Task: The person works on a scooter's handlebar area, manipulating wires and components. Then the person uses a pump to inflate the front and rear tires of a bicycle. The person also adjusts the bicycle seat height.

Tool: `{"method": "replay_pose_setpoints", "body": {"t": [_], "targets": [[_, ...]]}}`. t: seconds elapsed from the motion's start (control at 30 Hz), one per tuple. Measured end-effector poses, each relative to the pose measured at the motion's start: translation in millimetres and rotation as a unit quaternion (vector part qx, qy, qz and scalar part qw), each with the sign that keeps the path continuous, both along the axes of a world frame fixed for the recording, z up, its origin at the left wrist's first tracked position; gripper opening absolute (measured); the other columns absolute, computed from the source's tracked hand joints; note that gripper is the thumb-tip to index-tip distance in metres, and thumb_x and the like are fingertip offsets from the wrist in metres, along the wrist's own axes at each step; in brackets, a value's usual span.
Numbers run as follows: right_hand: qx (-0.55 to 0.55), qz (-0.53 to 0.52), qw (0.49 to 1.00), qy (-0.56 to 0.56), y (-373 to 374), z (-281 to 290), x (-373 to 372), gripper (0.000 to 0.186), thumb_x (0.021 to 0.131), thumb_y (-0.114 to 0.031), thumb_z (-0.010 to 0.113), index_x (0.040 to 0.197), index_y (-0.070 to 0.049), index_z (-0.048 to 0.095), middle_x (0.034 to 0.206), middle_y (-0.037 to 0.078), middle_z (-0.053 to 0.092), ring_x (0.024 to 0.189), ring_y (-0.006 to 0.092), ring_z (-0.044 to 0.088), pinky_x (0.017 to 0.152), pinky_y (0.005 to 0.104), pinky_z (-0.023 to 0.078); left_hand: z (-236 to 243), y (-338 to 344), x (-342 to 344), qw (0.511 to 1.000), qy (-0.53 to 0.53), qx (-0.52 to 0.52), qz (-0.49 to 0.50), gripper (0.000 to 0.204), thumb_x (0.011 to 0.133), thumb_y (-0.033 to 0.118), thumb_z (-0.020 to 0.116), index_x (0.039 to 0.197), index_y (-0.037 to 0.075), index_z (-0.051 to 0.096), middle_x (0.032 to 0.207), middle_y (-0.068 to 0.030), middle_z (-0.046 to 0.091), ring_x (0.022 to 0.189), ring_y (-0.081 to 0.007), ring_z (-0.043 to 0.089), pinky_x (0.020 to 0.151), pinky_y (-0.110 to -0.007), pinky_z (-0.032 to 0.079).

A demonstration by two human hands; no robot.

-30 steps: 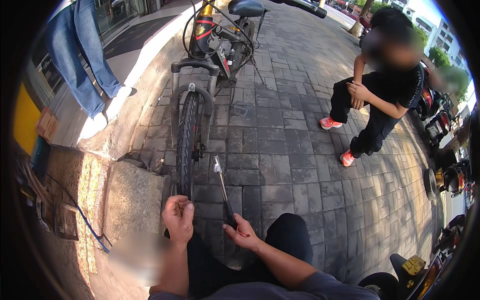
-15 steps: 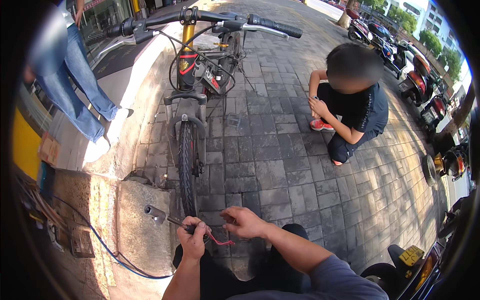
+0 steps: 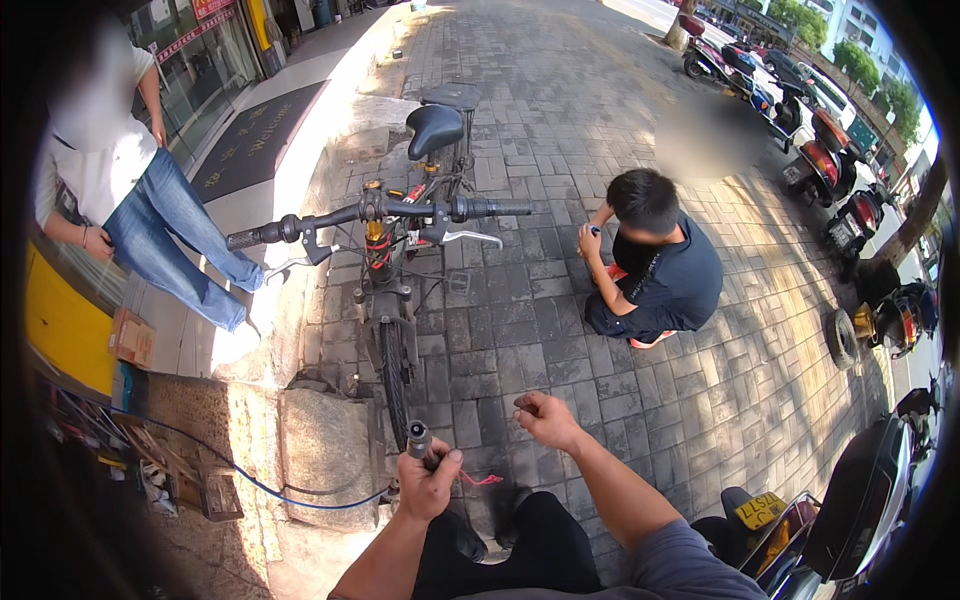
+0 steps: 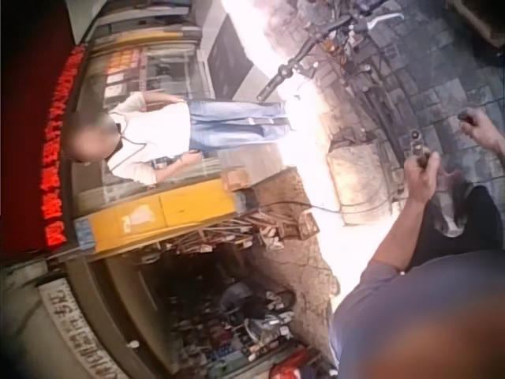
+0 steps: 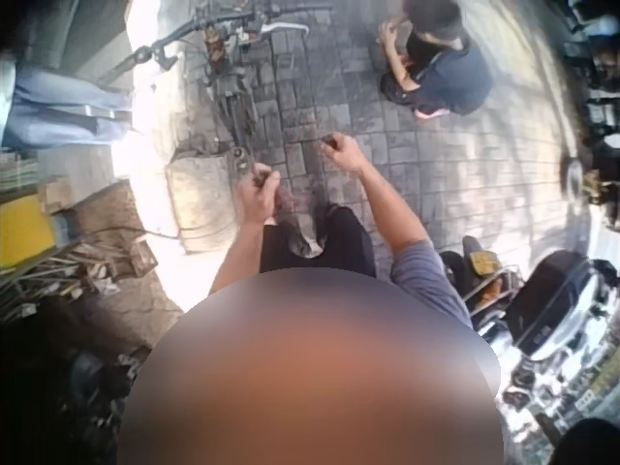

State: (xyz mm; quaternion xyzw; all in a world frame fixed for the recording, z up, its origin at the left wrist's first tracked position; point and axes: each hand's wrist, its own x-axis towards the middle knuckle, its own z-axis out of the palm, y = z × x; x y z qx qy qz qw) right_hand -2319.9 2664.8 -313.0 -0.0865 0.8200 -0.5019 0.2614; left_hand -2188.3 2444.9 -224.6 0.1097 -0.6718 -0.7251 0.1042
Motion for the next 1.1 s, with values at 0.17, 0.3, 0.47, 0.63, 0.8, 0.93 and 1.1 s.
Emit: {"method": "replay_pose_setpoints", "body": {"t": [0.17, 0.3, 0.47, 0.63, 0.8, 0.93, 1.1], "targets": [[-0.035, -0.062, 0.992, -0.104, 73, 74, 5, 0.034, 0.091, -0.018, 0.066, 0.117, 0.004, 0.064, 0.095, 0.013, 0.071, 0.082, 0.0185, 0.068, 0.072, 0.0325, 0.054, 92, 28, -33, 0.996, -0.004, -0.089, -0.021, 0.018, 0.084, 0.012, 0.071, 0.077, 0.001, 0.057, 0.064, 0.0024, 0.051, 0.061, -0.0057, 0.046, 0.054, -0.026, 0.04], [-0.043, -0.084, 0.991, -0.09, 116, 131, -17, 0.032, 0.092, -0.016, 0.066, 0.116, 0.006, 0.063, 0.086, 0.009, 0.069, 0.071, 0.013, 0.063, 0.063, 0.0295, 0.052, 128, 52, -60, 0.993, -0.013, -0.112, -0.027, 0.017, 0.085, 0.009, 0.07, 0.077, 0.002, 0.056, 0.065, 0.0035, 0.05, 0.063, -0.0042, 0.044, 0.055, -0.024, 0.039], [-0.05, -0.078, 0.994, -0.053, 124, 172, -74, 0.031, 0.093, -0.015, 0.065, 0.114, 0.007, 0.063, 0.084, 0.009, 0.069, 0.068, 0.0122, 0.062, 0.062, 0.0286, 0.052, 144, 73, -100, 0.994, -0.056, -0.09, -0.03, 0.02, 0.084, 0.01, 0.072, 0.074, 0.003, 0.056, 0.065, 0.0032, 0.052, 0.064, -0.0037, 0.045, 0.057, -0.025, 0.04], [-0.086, -0.046, 0.993, -0.072, 109, 179, -146, 0.034, 0.093, -0.015, 0.065, 0.118, 0.007, 0.06, 0.087, 0.008, 0.065, 0.069, 0.0126, 0.061, 0.059, 0.0278, 0.05, 129, 78, -140, 0.99, -0.064, -0.121, -0.023, 0.021, 0.084, 0.013, 0.073, 0.075, 0.002, 0.059, 0.064, 0.0, 0.056, 0.063, -0.0069, 0.048, 0.057, -0.028, 0.042], [-0.059, -0.026, 0.992, -0.106, 108, 172, -202, 0.031, 0.094, -0.016, 0.064, 0.115, 0.007, 0.061, 0.085, 0.007, 0.064, 0.067, 0.0124, 0.06, 0.057, 0.0275, 0.05, 107, 73, -185, 0.988, -0.105, -0.116, -0.006, 0.022, 0.084, 0.017, 0.073, 0.077, 0.001, 0.061, 0.065, -0.0036, 0.059, 0.062, -0.0087, 0.052, 0.057, -0.029, 0.044], [-0.034, -0.004, 0.989, -0.141, 99, 162, -240, 0.031, 0.094, -0.016, 0.064, 0.114, 0.007, 0.061, 0.081, 0.006, 0.063, 0.066, 0.0119, 0.059, 0.056, 0.0271, 0.05, 110, 72, -216, 0.987, -0.082, -0.137, 0.023, 0.018, 0.084, 0.016, 0.073, 0.082, 0.001, 0.063, 0.068, -0.0041, 0.063, 0.062, -0.0095, 0.055, 0.059, -0.029, 0.046], [-0.024, 0.052, 0.985, -0.164, 64, 152, -306, 0.032, 0.093, -0.019, 0.064, 0.111, 0.007, 0.062, 0.077, 0.005, 0.061, 0.065, 0.0115, 0.058, 0.055, 0.0274, 0.05, 111, 62, -253, 0.983, -0.115, -0.129, 0.069, 0.026, 0.085, 0.017, 0.074, 0.098, -0.003, 0.063, 0.079, -0.0087, 0.069, 0.071, -0.0127, 0.064, 0.066, -0.029, 0.051]]}}
